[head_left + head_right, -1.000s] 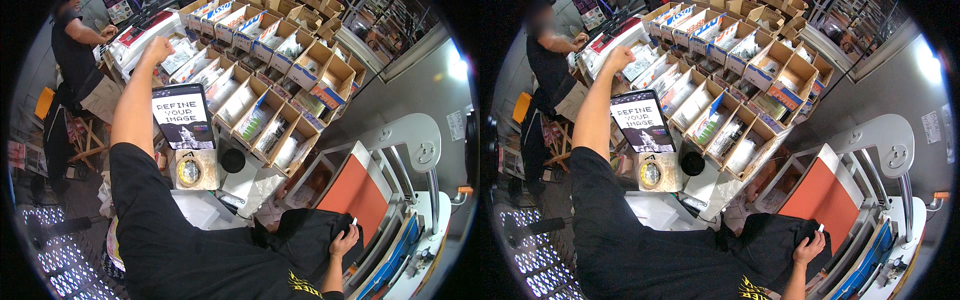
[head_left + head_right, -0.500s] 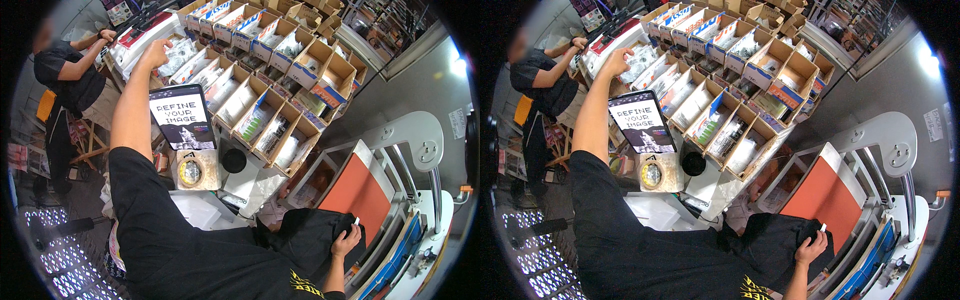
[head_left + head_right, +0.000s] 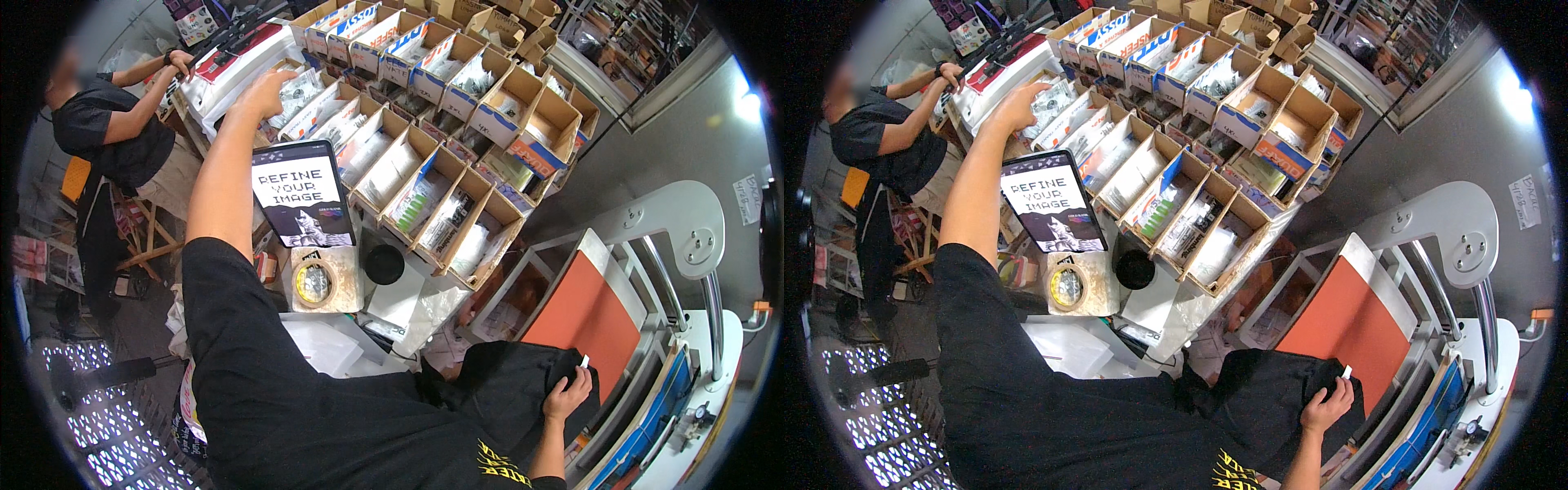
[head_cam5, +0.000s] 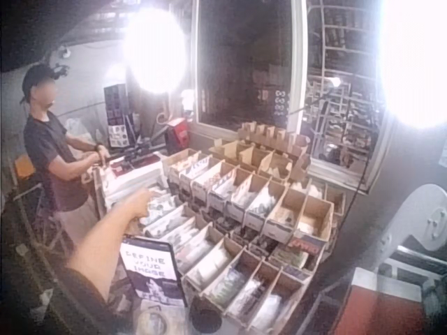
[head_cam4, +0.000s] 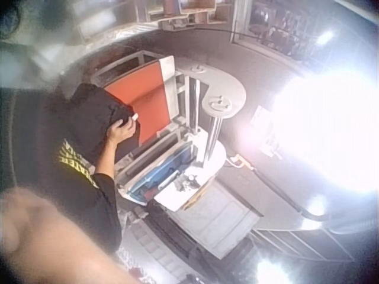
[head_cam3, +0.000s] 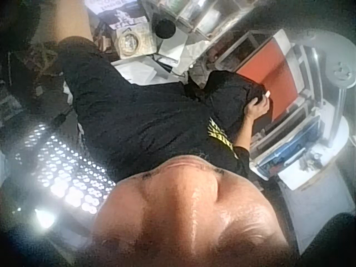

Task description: The person prepares and applies heat-transfer graphics to shirts using a heat press machine, trimming transfer sheets with scissors and aligning them on garments.

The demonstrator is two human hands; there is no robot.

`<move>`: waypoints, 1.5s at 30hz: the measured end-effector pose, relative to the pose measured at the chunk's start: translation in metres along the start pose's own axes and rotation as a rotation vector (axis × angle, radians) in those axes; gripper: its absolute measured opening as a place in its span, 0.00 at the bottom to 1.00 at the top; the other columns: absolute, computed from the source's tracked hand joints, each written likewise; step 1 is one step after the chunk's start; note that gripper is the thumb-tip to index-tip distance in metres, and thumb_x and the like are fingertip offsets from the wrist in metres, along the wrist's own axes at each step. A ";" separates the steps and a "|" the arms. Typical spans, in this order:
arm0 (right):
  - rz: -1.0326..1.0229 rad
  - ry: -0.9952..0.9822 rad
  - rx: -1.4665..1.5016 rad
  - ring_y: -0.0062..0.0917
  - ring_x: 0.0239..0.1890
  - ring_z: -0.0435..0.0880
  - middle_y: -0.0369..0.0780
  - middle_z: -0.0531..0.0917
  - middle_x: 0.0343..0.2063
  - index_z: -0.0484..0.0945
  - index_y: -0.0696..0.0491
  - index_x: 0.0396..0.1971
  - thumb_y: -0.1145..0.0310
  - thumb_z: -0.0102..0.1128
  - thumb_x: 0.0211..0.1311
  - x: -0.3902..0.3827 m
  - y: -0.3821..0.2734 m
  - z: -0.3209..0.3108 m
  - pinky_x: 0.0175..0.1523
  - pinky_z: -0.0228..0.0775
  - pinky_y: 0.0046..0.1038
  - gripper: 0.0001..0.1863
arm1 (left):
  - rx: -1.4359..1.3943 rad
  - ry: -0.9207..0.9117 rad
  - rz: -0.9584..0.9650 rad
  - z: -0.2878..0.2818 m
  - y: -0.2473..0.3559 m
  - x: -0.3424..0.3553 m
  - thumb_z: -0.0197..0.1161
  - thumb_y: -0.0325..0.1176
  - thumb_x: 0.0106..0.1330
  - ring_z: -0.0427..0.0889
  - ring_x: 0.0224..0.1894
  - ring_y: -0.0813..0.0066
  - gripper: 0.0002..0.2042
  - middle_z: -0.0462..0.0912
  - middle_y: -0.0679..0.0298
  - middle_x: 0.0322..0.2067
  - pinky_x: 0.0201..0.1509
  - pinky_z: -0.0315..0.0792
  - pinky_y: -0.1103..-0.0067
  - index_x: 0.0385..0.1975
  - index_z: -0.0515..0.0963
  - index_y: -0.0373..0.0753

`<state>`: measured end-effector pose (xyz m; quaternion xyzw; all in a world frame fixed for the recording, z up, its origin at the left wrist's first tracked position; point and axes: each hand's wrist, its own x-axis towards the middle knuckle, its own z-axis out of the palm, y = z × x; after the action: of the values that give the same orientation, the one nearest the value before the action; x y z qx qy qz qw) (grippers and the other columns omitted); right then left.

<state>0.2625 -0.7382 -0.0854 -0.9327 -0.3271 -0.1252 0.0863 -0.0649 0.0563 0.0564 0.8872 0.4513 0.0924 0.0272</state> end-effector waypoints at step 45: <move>0.020 0.007 0.041 0.46 0.61 0.68 0.50 0.72 0.58 0.72 0.59 0.55 0.64 0.53 0.62 0.001 -0.003 -0.003 0.65 0.56 0.45 0.23 | 0.198 -0.405 -0.148 -0.010 0.038 0.039 0.70 0.32 0.49 0.86 0.44 0.53 0.12 0.86 0.49 0.40 0.52 0.78 0.65 0.35 0.87 0.39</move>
<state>0.2603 -0.7359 -0.0821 -0.9334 -0.3201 -0.1209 0.1078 -0.0142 0.0646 0.0761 0.8504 0.5073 -0.1344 0.0369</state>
